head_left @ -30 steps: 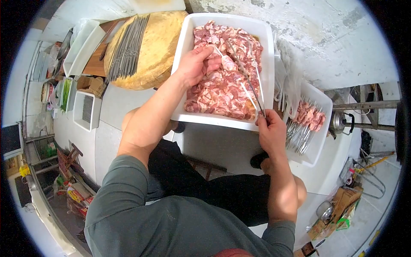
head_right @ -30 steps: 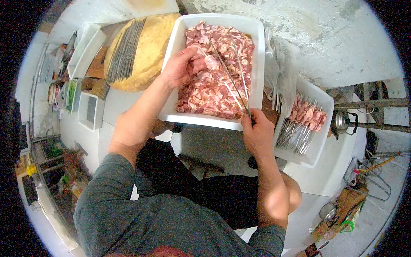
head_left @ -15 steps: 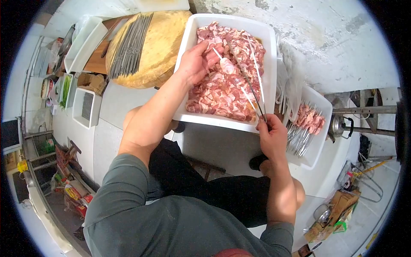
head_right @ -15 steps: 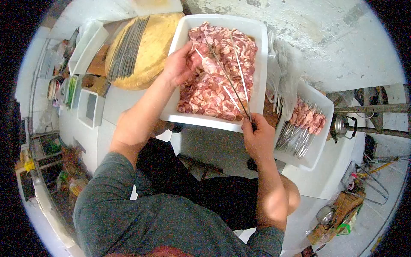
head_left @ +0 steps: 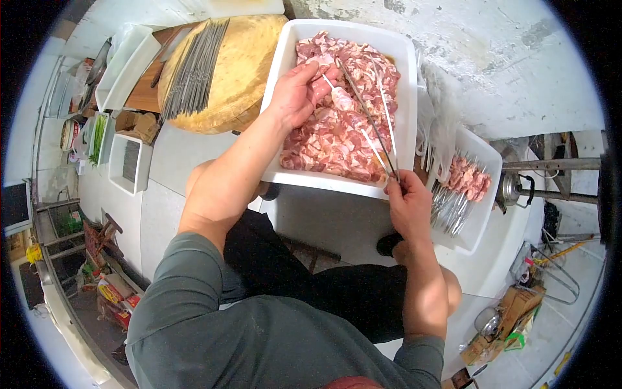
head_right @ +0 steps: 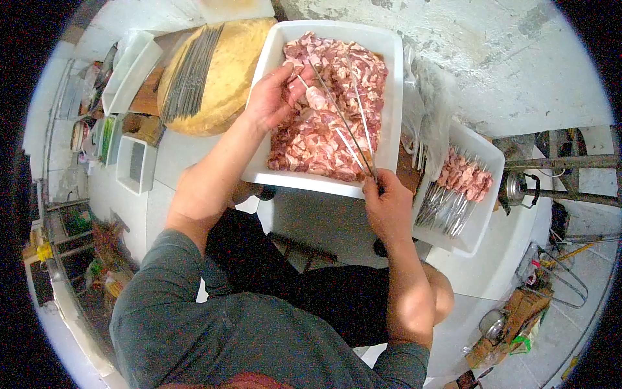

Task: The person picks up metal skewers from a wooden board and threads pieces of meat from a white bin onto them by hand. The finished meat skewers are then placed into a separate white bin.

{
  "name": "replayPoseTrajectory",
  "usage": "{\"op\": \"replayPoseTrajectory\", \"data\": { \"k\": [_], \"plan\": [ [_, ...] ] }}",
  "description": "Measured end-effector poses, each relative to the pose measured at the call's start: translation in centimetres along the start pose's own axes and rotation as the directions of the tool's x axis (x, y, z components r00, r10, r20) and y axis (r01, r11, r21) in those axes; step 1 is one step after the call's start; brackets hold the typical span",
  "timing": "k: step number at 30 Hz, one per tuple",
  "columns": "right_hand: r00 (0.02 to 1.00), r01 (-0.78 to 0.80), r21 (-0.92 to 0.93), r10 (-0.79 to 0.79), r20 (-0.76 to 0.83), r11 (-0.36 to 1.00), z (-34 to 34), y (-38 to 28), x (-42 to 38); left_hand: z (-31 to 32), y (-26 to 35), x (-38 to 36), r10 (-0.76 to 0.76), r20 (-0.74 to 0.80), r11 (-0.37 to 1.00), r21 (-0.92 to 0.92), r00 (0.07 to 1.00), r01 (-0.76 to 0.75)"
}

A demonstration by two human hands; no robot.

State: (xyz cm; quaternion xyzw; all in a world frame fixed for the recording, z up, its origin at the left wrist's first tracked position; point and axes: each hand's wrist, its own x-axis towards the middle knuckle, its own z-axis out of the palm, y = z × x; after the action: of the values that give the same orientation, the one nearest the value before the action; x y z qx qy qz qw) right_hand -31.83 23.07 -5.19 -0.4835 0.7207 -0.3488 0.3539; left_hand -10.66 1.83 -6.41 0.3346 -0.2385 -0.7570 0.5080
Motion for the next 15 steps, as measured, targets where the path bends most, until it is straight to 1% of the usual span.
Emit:
{"op": "replayPoseTrajectory", "data": {
  "k": [5,8,11,13,14,15],
  "plan": [
    [1.000,-0.003,0.007,0.003,0.005,1.000,0.16,0.10,0.05,-0.05,-0.26,0.12,0.013,-0.002,1.000,0.018,1.000,-0.012],
    [1.000,0.004,0.026,-0.004,0.000,1.000,0.30,-0.01,0.01,-0.59,-0.27,0.26,-0.024,0.042,0.998,0.064,0.999,0.021],
    [1.000,-0.002,0.002,0.002,-0.006,1.000,0.43,-0.08,0.00,-0.61,-0.38,0.31,-0.049,0.051,0.997,0.056,0.997,0.046],
    [1.000,-0.011,-0.017,0.011,-0.011,1.000,0.69,0.01,0.03,-0.16,-0.37,0.01,-0.040,0.028,0.998,0.045,0.999,0.038],
    [1.000,0.001,-0.008,-0.001,-0.013,1.000,0.81,0.04,0.03,0.01,-0.37,-0.10,-0.035,0.017,0.999,0.040,0.999,0.034],
    [1.000,0.012,0.002,-0.012,-0.014,1.000,0.95,0.06,0.02,-0.18,-0.45,0.01,-0.048,0.037,0.998,0.037,0.998,0.047]
  ]
}}
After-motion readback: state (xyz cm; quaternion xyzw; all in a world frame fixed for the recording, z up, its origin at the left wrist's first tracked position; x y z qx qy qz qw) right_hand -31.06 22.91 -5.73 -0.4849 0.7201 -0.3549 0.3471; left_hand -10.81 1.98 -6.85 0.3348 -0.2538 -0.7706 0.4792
